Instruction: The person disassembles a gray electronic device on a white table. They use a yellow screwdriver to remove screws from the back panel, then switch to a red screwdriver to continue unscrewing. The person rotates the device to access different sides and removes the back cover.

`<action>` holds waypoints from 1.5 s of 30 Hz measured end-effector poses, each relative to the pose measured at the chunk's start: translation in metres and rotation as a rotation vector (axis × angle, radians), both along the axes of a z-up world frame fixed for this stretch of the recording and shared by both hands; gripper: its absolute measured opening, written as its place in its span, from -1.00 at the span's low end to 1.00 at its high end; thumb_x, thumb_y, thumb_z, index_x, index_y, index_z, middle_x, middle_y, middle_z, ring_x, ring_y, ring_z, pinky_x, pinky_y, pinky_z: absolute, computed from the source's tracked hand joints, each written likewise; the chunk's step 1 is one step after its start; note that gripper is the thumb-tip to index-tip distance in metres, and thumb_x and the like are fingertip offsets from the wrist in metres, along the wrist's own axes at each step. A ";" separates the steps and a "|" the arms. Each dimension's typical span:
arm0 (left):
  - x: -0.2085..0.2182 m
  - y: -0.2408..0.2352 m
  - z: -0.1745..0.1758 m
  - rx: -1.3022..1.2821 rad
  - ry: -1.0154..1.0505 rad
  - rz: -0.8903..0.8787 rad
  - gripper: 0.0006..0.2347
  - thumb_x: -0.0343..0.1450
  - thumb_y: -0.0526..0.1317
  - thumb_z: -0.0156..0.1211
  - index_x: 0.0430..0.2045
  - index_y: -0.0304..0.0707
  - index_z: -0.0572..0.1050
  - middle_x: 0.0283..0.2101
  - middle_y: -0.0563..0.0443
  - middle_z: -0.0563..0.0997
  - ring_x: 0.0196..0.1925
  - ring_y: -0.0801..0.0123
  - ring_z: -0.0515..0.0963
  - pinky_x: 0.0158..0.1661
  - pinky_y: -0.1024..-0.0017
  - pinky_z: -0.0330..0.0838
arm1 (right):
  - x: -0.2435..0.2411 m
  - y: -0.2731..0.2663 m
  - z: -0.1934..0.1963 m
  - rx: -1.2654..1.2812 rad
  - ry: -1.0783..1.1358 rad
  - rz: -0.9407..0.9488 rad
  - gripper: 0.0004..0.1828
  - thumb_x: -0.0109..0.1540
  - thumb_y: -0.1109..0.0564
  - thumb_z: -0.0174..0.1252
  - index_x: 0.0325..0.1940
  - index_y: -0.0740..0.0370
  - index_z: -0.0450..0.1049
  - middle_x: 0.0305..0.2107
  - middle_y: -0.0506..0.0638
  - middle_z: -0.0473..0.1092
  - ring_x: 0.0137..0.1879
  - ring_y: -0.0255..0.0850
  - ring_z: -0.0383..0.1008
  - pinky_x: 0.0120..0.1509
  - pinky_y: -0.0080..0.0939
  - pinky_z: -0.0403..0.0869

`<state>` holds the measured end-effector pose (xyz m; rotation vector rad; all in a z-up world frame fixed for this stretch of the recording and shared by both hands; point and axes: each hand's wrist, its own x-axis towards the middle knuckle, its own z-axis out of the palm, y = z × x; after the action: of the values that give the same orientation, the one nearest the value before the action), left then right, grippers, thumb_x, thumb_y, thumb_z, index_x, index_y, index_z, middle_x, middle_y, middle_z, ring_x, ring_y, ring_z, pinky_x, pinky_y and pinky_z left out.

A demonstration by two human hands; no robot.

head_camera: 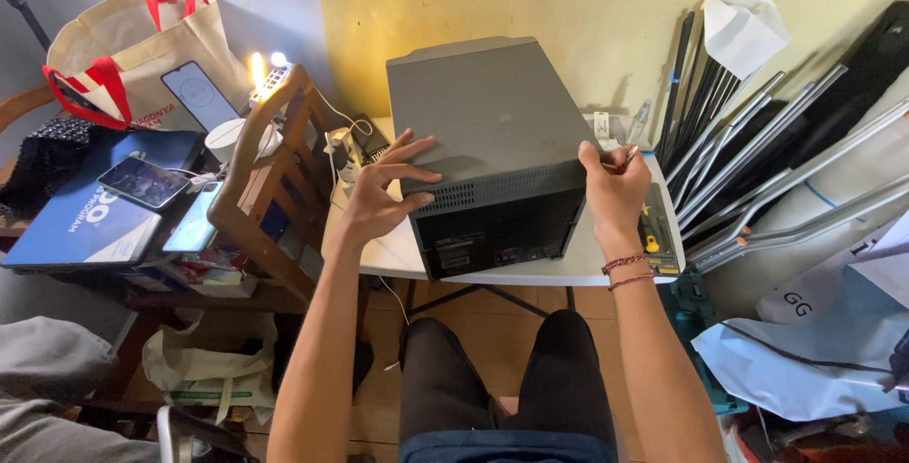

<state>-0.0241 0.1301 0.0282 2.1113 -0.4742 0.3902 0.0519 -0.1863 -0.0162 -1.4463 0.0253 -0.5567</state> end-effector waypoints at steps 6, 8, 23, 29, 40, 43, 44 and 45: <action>-0.004 0.008 -0.001 -0.068 0.011 0.051 -0.69 0.19 -0.46 0.44 -0.30 0.04 0.68 0.35 0.20 0.42 0.56 0.21 0.10 0.40 0.05 0.07 | -0.009 0.012 0.007 0.067 0.014 0.090 -0.52 0.21 0.17 0.38 -0.41 0.06 0.11 -0.49 -0.20 0.25 -0.39 -0.47 0.23 -0.30 -0.43 0.28; -0.005 0.010 -0.003 -0.084 0.007 0.137 -0.71 0.23 -0.50 0.38 -0.31 -0.02 0.70 0.33 0.19 0.46 0.56 0.18 0.11 0.38 0.10 0.12 | -0.014 0.021 0.008 0.037 -0.015 0.062 -0.52 0.22 0.17 0.38 -0.41 0.07 0.11 -0.49 -0.18 0.26 -0.39 -0.46 0.25 -0.29 -0.42 0.32; 0.020 -0.055 -0.018 0.305 -0.272 0.645 -0.63 0.17 -0.41 0.23 -0.17 -0.01 0.66 0.30 0.08 0.55 0.51 0.07 0.23 0.46 -0.24 -0.14 | -0.024 0.033 -0.002 0.002 -0.058 0.077 -0.47 0.19 -0.03 0.46 -0.41 0.10 0.15 -0.45 -0.14 0.30 -0.32 -0.39 0.32 -0.20 -0.38 0.41; 0.049 -0.133 -0.012 0.435 -0.269 0.553 -0.54 0.31 0.13 0.27 0.05 -0.01 0.56 0.41 -0.13 0.32 0.51 -0.22 0.09 0.31 -0.55 -0.38 | -0.011 0.025 -0.034 0.046 0.137 0.213 -0.59 0.21 0.05 0.43 -0.40 0.15 0.26 -0.24 0.01 0.37 -0.18 -0.29 0.37 -0.20 -0.31 0.42; 0.085 -0.174 0.002 0.645 -0.033 0.463 -0.27 0.19 0.34 0.23 0.22 0.02 0.43 0.38 -0.20 0.32 0.42 -0.41 0.16 0.28 -0.46 -0.10 | -0.014 0.021 -0.061 -0.176 -0.089 0.124 -0.59 0.18 0.11 0.46 -0.14 0.28 0.35 -0.14 0.03 0.48 -0.26 -0.38 0.23 -0.25 -0.38 0.32; 0.086 -0.173 0.001 0.643 -0.091 0.451 -0.29 0.21 0.30 0.24 0.21 -0.03 0.46 0.37 -0.25 0.37 0.40 -0.48 0.19 0.30 -0.41 -0.02 | -0.019 0.022 -0.062 -0.186 -0.028 0.125 -0.56 0.17 0.08 0.46 -0.09 0.35 0.39 -0.27 -0.12 0.39 -0.45 -0.44 0.09 -0.41 -0.41 0.23; 0.088 -0.174 0.003 0.636 -0.099 0.445 -0.30 0.21 0.28 0.25 0.21 -0.06 0.47 0.36 -0.28 0.38 0.40 -0.51 0.20 0.31 -0.36 0.01 | -0.020 0.022 -0.059 -0.181 -0.039 0.127 -0.54 0.18 0.06 0.46 -0.05 0.38 0.41 -0.34 -0.18 0.31 -0.48 -0.46 0.06 -0.43 -0.43 0.20; 0.089 -0.174 0.004 0.634 -0.105 0.437 -0.30 0.21 0.28 0.25 0.21 -0.06 0.47 0.36 -0.28 0.38 0.40 -0.51 0.20 0.31 -0.36 0.01 | -0.018 0.023 -0.058 -0.181 -0.041 0.118 -0.54 0.18 0.06 0.46 -0.05 0.38 0.41 -0.34 -0.18 0.31 -0.48 -0.46 0.06 -0.43 -0.43 0.20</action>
<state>0.0653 -0.0444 0.0326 2.8323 -0.1986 0.6670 0.0338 -0.1638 -0.0744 -1.6006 -0.1454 -0.5017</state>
